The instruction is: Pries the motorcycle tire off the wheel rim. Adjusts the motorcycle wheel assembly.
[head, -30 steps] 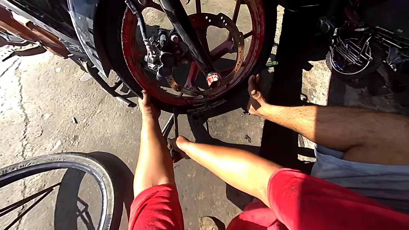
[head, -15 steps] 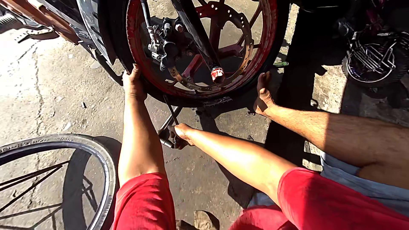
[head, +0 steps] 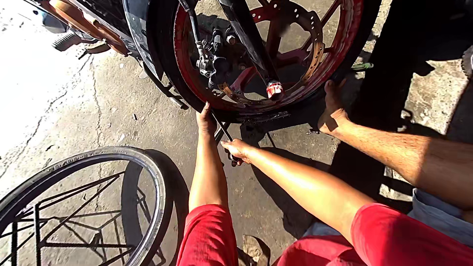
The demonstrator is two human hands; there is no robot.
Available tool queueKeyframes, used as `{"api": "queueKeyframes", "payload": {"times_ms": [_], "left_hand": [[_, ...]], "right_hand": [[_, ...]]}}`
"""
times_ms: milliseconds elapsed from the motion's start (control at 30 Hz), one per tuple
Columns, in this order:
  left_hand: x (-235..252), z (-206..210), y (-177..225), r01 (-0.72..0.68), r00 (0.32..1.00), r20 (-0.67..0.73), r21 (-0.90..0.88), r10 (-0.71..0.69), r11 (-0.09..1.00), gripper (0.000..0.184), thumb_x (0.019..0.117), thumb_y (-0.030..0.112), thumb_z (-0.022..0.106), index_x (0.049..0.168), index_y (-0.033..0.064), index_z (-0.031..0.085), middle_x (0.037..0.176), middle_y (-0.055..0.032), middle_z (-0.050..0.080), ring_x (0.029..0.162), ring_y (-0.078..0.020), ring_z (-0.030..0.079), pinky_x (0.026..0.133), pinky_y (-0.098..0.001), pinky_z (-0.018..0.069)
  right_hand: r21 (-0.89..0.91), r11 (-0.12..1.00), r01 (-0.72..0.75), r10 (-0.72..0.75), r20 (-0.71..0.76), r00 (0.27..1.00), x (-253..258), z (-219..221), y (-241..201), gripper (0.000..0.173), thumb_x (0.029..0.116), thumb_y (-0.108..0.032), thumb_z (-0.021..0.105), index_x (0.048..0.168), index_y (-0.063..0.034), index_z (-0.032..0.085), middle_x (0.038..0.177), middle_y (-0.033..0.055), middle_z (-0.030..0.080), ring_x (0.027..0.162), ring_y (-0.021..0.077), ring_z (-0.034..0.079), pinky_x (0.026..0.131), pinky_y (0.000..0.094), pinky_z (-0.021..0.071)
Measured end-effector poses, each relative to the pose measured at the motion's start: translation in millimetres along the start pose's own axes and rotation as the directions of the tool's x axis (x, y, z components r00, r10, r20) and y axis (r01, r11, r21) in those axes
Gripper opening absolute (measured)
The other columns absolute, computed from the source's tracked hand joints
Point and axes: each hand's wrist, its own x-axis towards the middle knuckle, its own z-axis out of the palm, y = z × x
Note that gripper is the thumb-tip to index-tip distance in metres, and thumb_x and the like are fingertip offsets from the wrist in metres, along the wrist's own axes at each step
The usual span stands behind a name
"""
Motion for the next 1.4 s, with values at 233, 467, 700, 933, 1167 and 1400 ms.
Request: {"api": "queueKeyframes", "payload": {"times_ms": [233,467,700,933,1167,1400], "left_hand": [[4,-6,-1,-0.016,1.0,0.015,0.031,0.015,0.999,0.081,0.0759,0.056,0.086,0.132,0.0089,0.052,0.111,-0.0077,0.073,0.103,-0.0204,0.072,0.093,-0.0452,0.0596],[4,-10,0,-0.013,1.0,0.009,0.043,0.013,0.999,0.081,0.0756,0.055,0.086,0.132,0.0086,0.051,0.111,-0.0079,0.073,0.103,-0.0211,0.072,0.094,-0.0456,0.0594],[7,-11,-1,-0.015,0.999,0.049,0.033,0.013,0.999,0.075,0.0789,0.054,0.084,0.131,0.0103,0.053,0.113,-0.0083,0.073,0.106,-0.0218,0.071,0.096,-0.0463,0.0588],[8,-14,-5,-0.029,0.997,0.071,0.008,0.028,1.0,0.073,0.081,0.053,0.083,0.133,0.0109,0.053,0.115,-0.0085,0.072,0.109,-0.0225,0.07,0.098,-0.0475,0.0576],[6,-10,-10,-0.038,0.996,0.083,-0.087,0.045,0.996,0.067,0.0816,0.053,0.082,0.129,0.0141,0.056,0.113,-0.0061,0.073,0.107,-0.0201,0.071,0.096,-0.046,0.0581],[6,-8,-8,-0.039,0.995,0.088,-0.094,0.047,0.995,0.071,0.077,0.058,0.084,0.129,0.0182,0.056,0.115,-0.0035,0.072,0.106,-0.0186,0.07,0.094,-0.0445,0.0588]], "right_hand": [[-0.449,0.849,0.278,-0.422,-0.261,0.868,-49,-65,15,0.041,0.1123,-0.031,0.041,0.138,-0.001,0.053,0.128,0.0218,0.063,0.121,0.031,0.061,0.105,0.049,0.0463],[-0.72,0.682,0.126,-0.434,-0.261,0.862,-67,-141,-9,0.043,0.1119,-0.037,0.04,0.127,-0.0054,0.066,0.11,0.0216,0.07,0.109,0.0388,0.067,0.096,0.0601,0.0501],[-0.918,0.396,-0.03,-0.412,-0.207,0.887,-73,-140,-68,0.038,0.1099,-0.035,0.042,0.114,-0.0076,0.068,0.112,0.0214,0.07,0.112,0.04,0.066,0.088,0.0633,0.0507],[-0.956,0.293,-0.024,-0.432,-0.155,0.888,-57,-133,-78,0.039,0.1088,-0.034,0.043,0.109,-0.0031,0.068,0.108,0.0224,0.069,0.11,0.0399,0.066,0.089,0.0639,0.05],[-0.025,0.996,0.087,-0.09,-0.153,0.984,-77,-72,-27,0.02,0.1109,-0.028,0.041,0.104,-0.0108,0.049,0.059,-0.0018,0.038,0.041,0.0062,0.031,0.04,0.0202,0.0279],[0.088,0.867,0.491,-0.416,-0.414,0.809,-46,5,25,0.026,0.1095,-0.023,0.045,0.1,-0.0025,0.057,0.073,0.002,0.047,0.061,0.0122,0.049,0.063,0.0309,0.0472]]}}
